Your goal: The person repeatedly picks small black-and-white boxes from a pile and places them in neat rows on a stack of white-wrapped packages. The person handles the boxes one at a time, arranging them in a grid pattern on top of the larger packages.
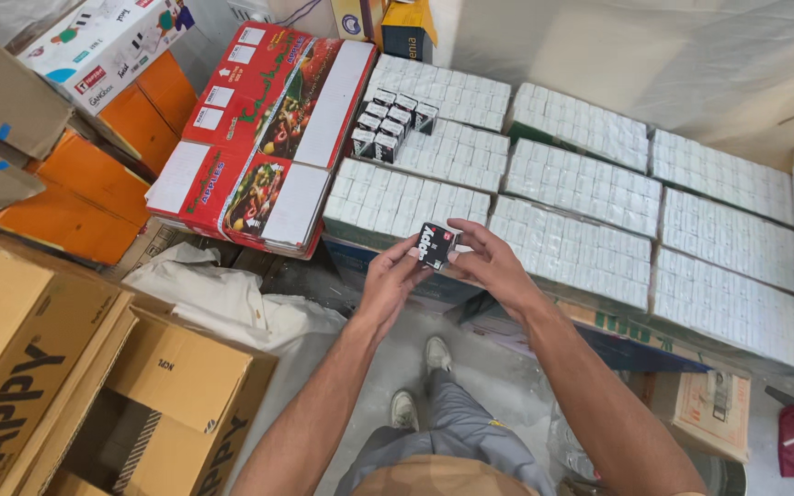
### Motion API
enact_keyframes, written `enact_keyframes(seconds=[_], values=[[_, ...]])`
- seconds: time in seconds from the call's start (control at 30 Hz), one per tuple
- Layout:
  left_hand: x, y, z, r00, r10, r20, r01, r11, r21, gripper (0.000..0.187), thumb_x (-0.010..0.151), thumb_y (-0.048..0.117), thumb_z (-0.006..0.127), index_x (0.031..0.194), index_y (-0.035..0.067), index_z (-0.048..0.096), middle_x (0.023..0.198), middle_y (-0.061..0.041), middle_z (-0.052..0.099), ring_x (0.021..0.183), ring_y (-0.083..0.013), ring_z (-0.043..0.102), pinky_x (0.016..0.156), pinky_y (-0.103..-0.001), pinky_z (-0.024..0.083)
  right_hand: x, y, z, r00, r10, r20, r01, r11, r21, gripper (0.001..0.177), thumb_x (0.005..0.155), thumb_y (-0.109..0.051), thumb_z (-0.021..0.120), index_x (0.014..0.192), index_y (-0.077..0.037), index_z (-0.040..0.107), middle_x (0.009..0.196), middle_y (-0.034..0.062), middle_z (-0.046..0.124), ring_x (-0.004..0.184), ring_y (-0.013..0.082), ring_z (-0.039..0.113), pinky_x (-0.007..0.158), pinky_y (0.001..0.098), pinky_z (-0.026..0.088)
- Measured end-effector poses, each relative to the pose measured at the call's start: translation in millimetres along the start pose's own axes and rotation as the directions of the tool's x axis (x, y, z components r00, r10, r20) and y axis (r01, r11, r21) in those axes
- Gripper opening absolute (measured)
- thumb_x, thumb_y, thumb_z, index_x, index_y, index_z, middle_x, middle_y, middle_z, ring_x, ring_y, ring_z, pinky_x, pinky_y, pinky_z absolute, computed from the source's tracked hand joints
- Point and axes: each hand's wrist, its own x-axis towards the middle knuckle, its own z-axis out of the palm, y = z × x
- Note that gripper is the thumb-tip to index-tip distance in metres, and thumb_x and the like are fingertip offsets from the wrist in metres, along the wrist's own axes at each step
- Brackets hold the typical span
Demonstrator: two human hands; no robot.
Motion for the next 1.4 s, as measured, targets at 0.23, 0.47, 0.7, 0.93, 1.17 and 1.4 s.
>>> enact_keyframes(seconds=[0.23,0.47,0.7,0.93,1.17,1.4], values=[[100.3,-26.1,-4.3,0.962,-0.261,-0.077,0.238,0.943,-0.233,0.024,0.101,0.022,0.059,0.116,0.004,0.068,0.084,-0.014,0.069,0.061,-0.0224,0.070,0.052,-0.033,0.062,92.2,2.6,-36.8,0.959,-0.049,0.278,0.060,0.998,-0.029,0.070,0.080,-0.004,0.076,0.146,-0.015,0.056,0.132,0.0078,0.063,0.091,0.0100,0.064,0.080,0.0274,0.060],[172.0,-29.4,9.3,0.872,-0.483,-0.078,0.432,0.835,-0.341,0.038,0.095,0.048,0.060,0.090,0.012,0.066,0.065,-0.013,0.060,0.044,-0.0231,0.059,0.049,-0.038,0.060,168.2,-21.4,-65.0,0.909,0.012,0.416,0.013,0.998,-0.058,0.057,0.078,0.005,0.077,0.133,-0.006,0.065,0.124,0.0074,0.067,0.084,0.0106,0.066,0.074,0.0265,0.059],[200.6,-20.1,11.2,0.912,-0.409,-0.027,0.360,0.831,-0.425,0.074,0.095,0.079,0.037,0.133,0.019,0.057,0.127,-0.022,0.066,0.108,-0.0389,0.070,0.091,-0.052,0.058,250.6,-9.9,-78.9,0.989,0.081,0.122,-0.049,0.968,-0.245,0.053,0.082,-0.017,0.086,0.128,-0.004,0.064,0.103,0.0137,0.065,0.066,0.0181,0.069,0.055,0.0259,0.055],[239.0,-12.9,8.8,0.915,-0.398,-0.074,0.340,0.855,-0.392,0.093,0.094,0.078,0.041,0.162,0.016,0.024,0.164,-0.012,0.033,0.146,-0.0360,0.041,0.112,-0.056,0.042,310.3,-2.9,-63.0,0.997,0.058,-0.047,-0.074,0.817,-0.572,0.056,0.079,-0.039,0.086,0.125,-0.015,0.064,0.109,0.0059,0.070,0.094,0.0177,0.074,0.079,0.0310,0.060],[274.9,-6.3,10.5,0.905,-0.423,-0.056,0.370,0.844,-0.388,0.083,0.093,0.079,0.039,0.157,0.026,0.036,0.161,0.007,0.037,0.145,-0.0254,0.041,0.112,-0.054,0.042,327.2,-8.6,-36.7,0.998,-0.048,-0.043,0.016,0.830,-0.558,0.048,0.087,-0.015,0.077,0.129,-0.006,0.056,0.121,0.0241,0.063,0.109,0.0389,0.070,0.093,0.0410,0.059],[293.9,-17.6,2.0,0.877,-0.477,-0.054,0.418,0.815,-0.402,0.097,0.090,0.083,0.042,0.163,0.022,0.019,0.168,0.003,0.027,0.151,-0.0230,0.034,0.112,-0.052,0.042,334.5,20.6,-39.5,0.993,-0.024,-0.118,-0.026,0.915,-0.402,0.043,0.088,-0.004,0.068,0.129,-0.010,0.058,0.130,0.0198,0.063,0.120,0.0322,0.066,0.106,0.0422,0.052]])
